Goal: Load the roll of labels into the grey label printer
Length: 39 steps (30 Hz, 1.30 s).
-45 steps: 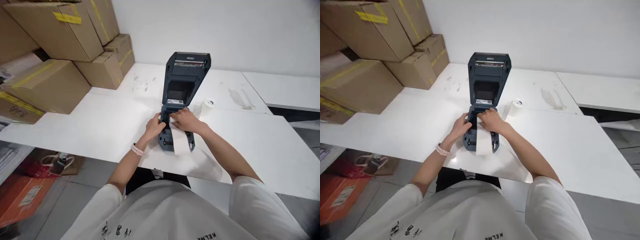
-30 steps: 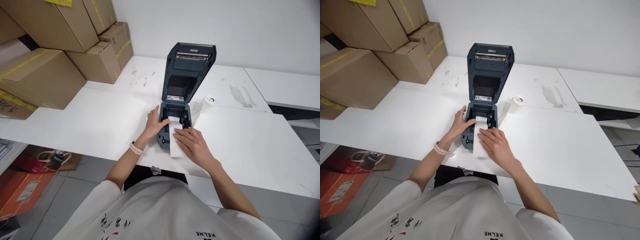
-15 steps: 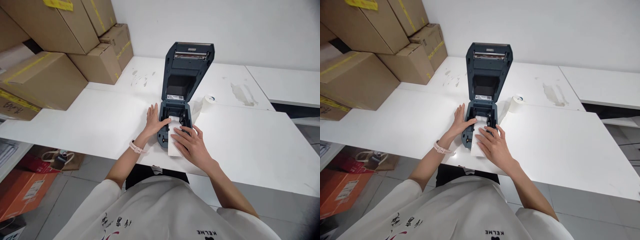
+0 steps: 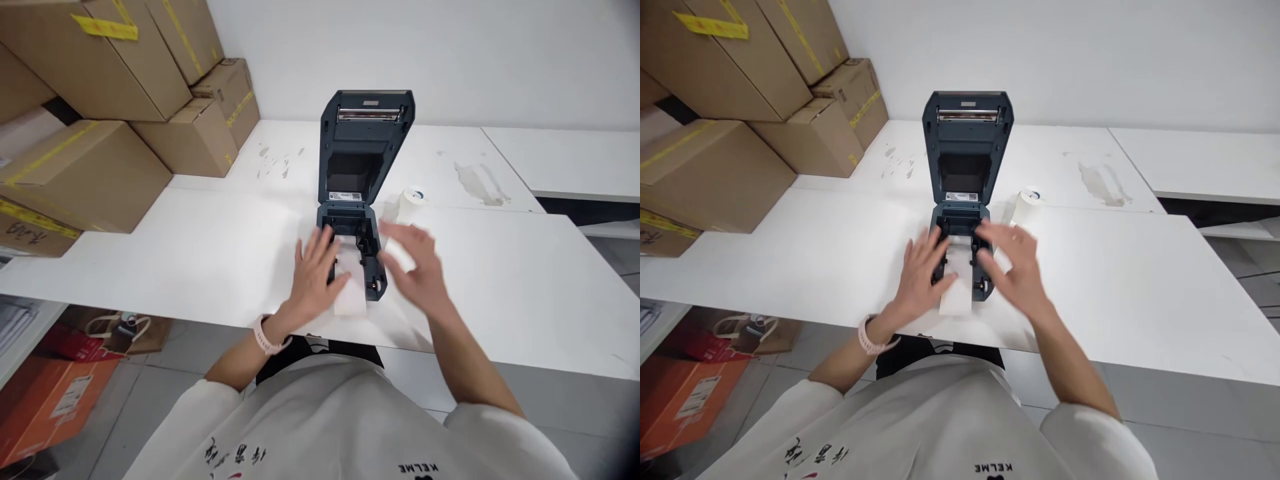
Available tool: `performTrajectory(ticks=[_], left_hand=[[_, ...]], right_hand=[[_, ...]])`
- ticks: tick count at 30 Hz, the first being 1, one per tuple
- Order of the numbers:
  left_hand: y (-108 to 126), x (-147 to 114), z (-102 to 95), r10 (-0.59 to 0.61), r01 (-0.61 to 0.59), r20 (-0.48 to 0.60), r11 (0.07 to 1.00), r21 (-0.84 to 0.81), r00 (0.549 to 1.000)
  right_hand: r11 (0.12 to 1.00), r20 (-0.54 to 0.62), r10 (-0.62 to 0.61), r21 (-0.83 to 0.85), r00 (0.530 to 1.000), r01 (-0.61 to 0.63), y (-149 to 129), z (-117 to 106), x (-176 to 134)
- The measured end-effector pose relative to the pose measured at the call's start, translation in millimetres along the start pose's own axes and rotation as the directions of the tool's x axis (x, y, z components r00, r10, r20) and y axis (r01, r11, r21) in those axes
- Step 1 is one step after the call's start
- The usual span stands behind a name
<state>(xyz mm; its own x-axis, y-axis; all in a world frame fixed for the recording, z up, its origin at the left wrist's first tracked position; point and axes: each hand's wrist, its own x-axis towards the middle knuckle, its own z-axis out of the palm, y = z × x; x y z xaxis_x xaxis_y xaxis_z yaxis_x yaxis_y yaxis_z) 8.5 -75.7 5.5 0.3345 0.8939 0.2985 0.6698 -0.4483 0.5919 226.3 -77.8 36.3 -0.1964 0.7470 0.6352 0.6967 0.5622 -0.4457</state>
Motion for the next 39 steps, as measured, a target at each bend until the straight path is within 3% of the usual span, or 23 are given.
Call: performTrajectory(ticks=[2, 4, 7, 10, 13, 15, 17, 19, 22, 24, 26, 30, 34, 37, 39], left_hand=[[15.5, -28.2, 2.3, 0.204, -0.204, 0.113, 0.979, -0.011, 0.972], [24.6, -50.1, 4.2, 0.295, -0.295, 0.144, 0.955, -0.024, 0.945], [28.3, -65.5, 3.2, 0.320, -0.314, 0.140, 0.947, -0.061, 0.937], [26.5, -67.5, -4.0, 0.278, -0.261, 0.103, 0.952, -0.158, 0.955], [23.7, -63.6, -17.0, 0.096, -0.112, -0.070, 0.954, -0.279, 0.993], [21.5, -56.3, -26.0, -0.070, -0.016, -0.251, 0.945, -0.327, 0.966], [18.5, -44.6, -31.5, -0.200, 0.060, -0.349, 0.926, -0.373, 0.916], [14.8, -30.7, -30.8, -0.307, 0.160, -0.280, 0.881, -0.446, 0.910], [8.6, -14.0, -18.7, -0.433, 0.363, -0.003, 0.760, -0.540, 0.901], [5.4, -8.7, -8.9, -0.452, 0.447, 0.144, 0.688, -0.571, 0.881], [4.4, -6.9, -2.8, -0.411, 0.445, 0.206, 0.659, -0.606, 0.888], [8.0, -2.9, -4.7, -0.310, 0.333, 0.159, 0.659, -0.674, 0.937], [9.7, -1.1, -5.1, -0.278, 0.298, 0.136, 0.703, -0.646, 0.951], [9.2, -21.3, 5.0, -0.364, 0.273, -0.042, 0.765, -0.583, 0.930], [10.6, -45.3, 13.2, -0.449, 0.272, -0.265, 0.817, -0.509, 0.853]], right_hand=[[0.994, -0.193, 0.098, 0.068, 0.976, -0.086, 17.3, -6.5, 42.3], [0.960, -0.216, 0.204, 0.234, 0.955, -0.153, 34.7, -8.2, 91.9], [0.835, -0.044, 0.369, 0.455, 0.928, -0.311, 54.9, -5.3, 156.6], [0.800, 0.037, 0.347, 0.510, 0.937, -0.316, 59.6, -4.1, 179.8], [0.811, -0.069, 0.348, 0.523, 0.935, -0.264, 46.4, -8.1, 151.3], [0.826, -0.116, 0.319, 0.520, 0.941, -0.216, 30.1, -11.1, 112.0], [0.876, -0.115, 0.239, 0.454, 0.964, -0.163, 11.4, -11.2, 67.6], [0.928, -0.065, 0.176, 0.344, 0.982, -0.143, -5.3, -6.7, 27.3], [0.962, 0.000, 0.148, 0.232, 0.989, -0.144, -19.2, 6.3, -12.7], [0.960, 0.003, 0.166, 0.228, 0.986, -0.163, -20.8, 15.3, -24.8], [0.950, -0.016, 0.191, 0.255, 0.981, -0.181, -19.6, 22.5, -28.9], [0.942, -0.058, 0.230, 0.265, 0.971, -0.207, -18.5, 32.3, -28.9], [0.941, -0.074, 0.271, 0.231, 0.960, -0.248, -21.7, 39.5, -29.5], [0.938, -0.099, 0.274, 0.248, 0.957, -0.243, -23.8, 41.8, -30.1], [0.934, -0.110, 0.274, 0.268, 0.956, -0.237, -24.8, 41.8, -30.3]])
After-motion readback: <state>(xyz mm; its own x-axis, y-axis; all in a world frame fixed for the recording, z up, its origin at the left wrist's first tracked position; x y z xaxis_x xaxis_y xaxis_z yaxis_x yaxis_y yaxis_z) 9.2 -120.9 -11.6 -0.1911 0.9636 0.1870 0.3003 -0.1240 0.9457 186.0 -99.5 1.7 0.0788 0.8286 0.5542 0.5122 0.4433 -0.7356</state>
